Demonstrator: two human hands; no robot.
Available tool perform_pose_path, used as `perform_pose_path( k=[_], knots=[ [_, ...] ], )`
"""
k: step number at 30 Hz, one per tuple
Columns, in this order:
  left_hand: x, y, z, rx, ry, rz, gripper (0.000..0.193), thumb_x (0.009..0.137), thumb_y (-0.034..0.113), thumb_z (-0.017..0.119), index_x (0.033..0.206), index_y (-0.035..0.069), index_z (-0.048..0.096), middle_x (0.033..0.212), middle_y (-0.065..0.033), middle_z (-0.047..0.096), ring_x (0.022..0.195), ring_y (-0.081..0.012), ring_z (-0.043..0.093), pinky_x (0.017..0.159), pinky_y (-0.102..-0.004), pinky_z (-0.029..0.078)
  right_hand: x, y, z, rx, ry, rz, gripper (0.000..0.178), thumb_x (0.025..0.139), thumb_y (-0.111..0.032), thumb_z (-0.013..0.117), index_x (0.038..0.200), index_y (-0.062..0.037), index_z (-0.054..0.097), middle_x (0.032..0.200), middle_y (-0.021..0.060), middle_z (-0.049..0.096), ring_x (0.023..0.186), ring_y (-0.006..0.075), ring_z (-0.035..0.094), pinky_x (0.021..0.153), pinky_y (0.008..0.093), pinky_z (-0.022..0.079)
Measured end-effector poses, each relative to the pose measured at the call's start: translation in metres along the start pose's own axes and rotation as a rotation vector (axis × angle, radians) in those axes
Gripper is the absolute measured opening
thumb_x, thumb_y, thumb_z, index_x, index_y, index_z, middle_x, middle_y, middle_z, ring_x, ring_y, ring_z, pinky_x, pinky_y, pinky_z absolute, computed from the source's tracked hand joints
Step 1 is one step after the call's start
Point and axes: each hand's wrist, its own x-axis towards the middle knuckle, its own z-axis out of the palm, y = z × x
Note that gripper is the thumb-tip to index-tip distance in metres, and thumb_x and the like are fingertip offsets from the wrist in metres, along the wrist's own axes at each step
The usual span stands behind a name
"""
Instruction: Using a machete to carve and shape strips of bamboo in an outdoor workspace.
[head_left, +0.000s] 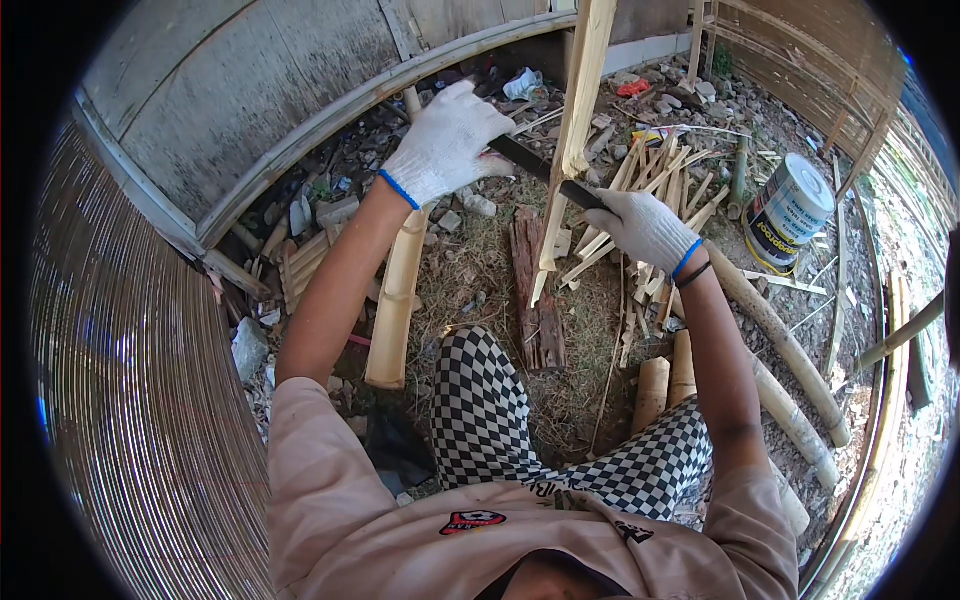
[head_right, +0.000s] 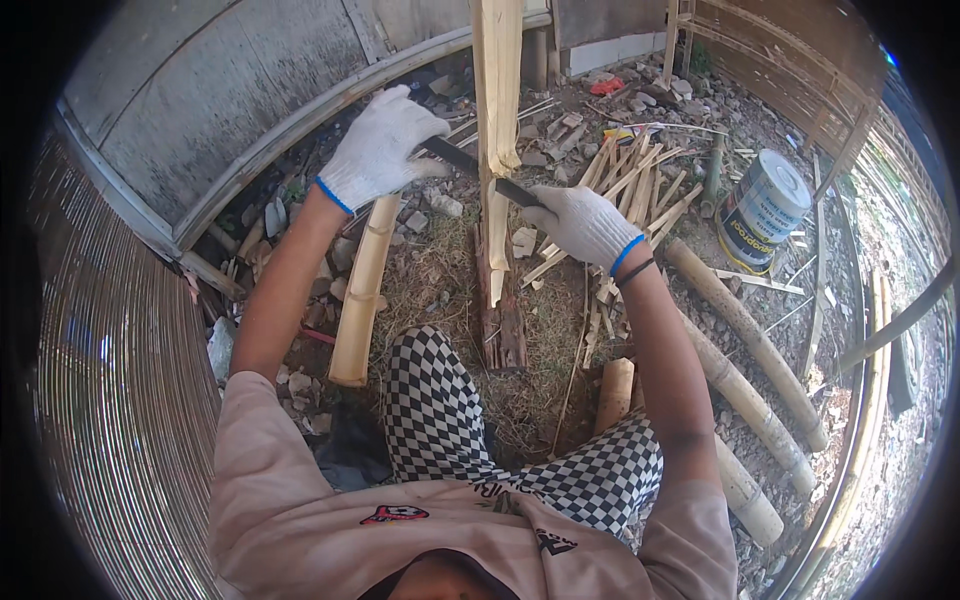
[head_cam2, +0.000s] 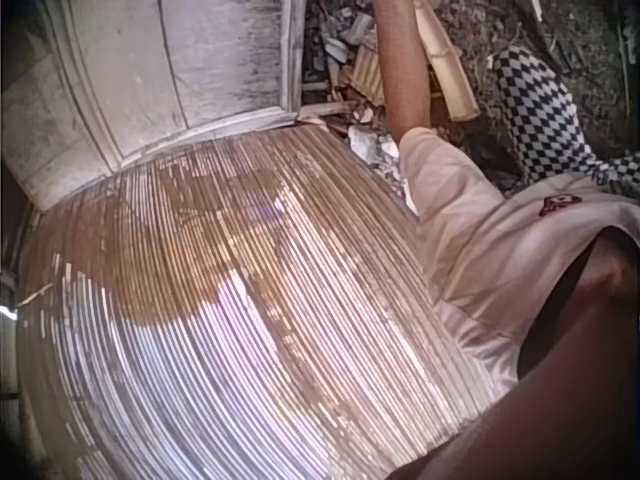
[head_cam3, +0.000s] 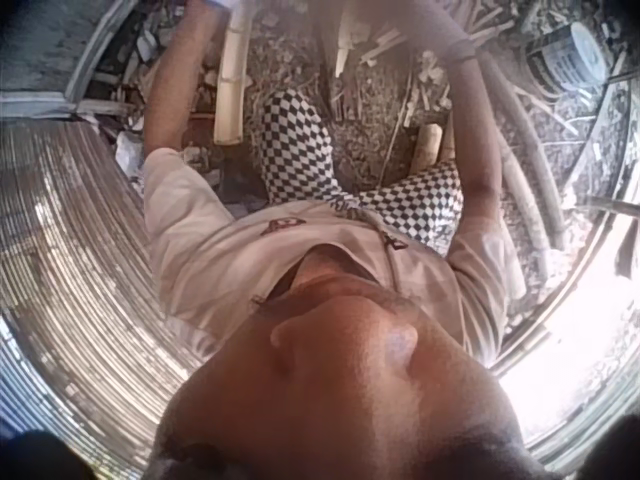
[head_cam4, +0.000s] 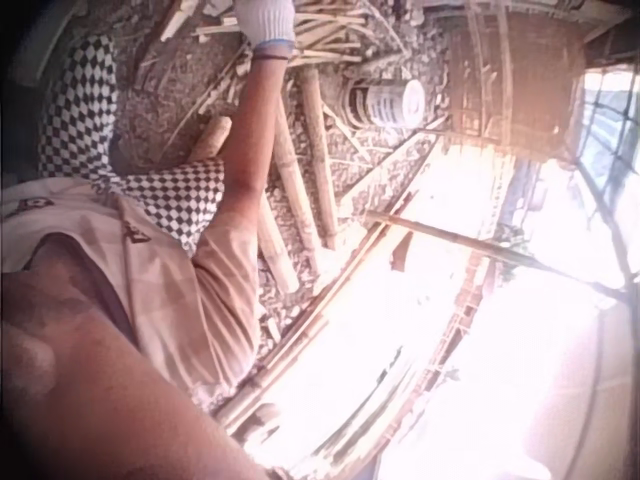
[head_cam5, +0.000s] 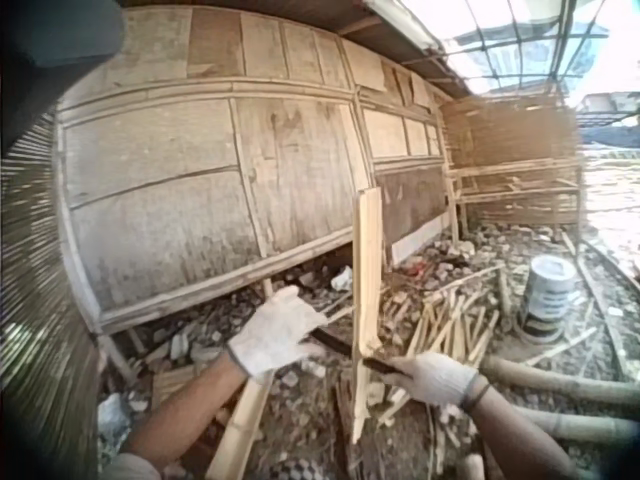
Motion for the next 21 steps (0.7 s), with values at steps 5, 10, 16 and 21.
perform_pose_path(
  k=[5, 10, 16, 21],
  knots=[
    [0.021, 0.003, -0.034, 0.128, -0.484, -0.119, 0.047, 0.085, 0.053, 0.068, 0.102, 0.010, 0.073, 0.082, -0.0147, 0.071, 0.085, -0.0348, 0.071, 0.073, -0.0498, 0.055, 0.019, 0.014, 0.005, -0.022, 0.050, -0.142, 0.030, 0.100, -0.027, 0.060, 0.106, 0.0019, 0.065, 0.067, 0.0150, 0.062, 0.059, 0.0280, 0.063, 0.058, 0.0392, 0.050],
    [0.030, -0.024, -0.015, 0.141, -0.443, -0.061, 0.040, 0.084, 0.051, 0.069, 0.104, 0.016, 0.074, 0.086, -0.0133, 0.073, 0.087, -0.0331, 0.071, 0.073, -0.0483, 0.055, 0.047, 0.011, -0.014, 0.415, -0.352, 0.223, 0.034, 0.103, -0.033, 0.059, 0.096, -0.0006, 0.063, 0.063, -0.0020, 0.057, 0.051, 0.0064, 0.053, 0.045, 0.0248, 0.042],
    [0.022, -0.049, 0.037, 0.108, -0.218, -0.142, 0.042, 0.085, 0.055, 0.068, 0.108, 0.020, 0.075, 0.087, -0.0121, 0.074, 0.088, -0.0328, 0.072, 0.080, -0.0502, 0.054, 0.069, 0.008, -0.019, -0.172, -0.067, 0.103, 0.048, 0.098, -0.046, 0.059, 0.102, -0.0005, 0.072, 0.073, 0.0170, 0.069, 0.073, 0.0296, 0.072, 0.073, 0.0436, 0.056],
    [0.024, -0.064, 0.070, 0.102, 0.017, -0.076, 0.043, 0.083, 0.051, 0.071, 0.093, 0.010, 0.071, 0.080, -0.0105, 0.071, 0.082, -0.0327, 0.069, 0.074, -0.0461, 0.053, 0.081, 0.010, -0.015, -0.223, 0.005, 0.168, 0.043, 0.098, -0.047, 0.058, 0.098, -0.0071, 0.075, 0.074, 0.0160, 0.069, 0.073, 0.0343, 0.070, 0.070, 0.0464, 0.055]
  ],
)
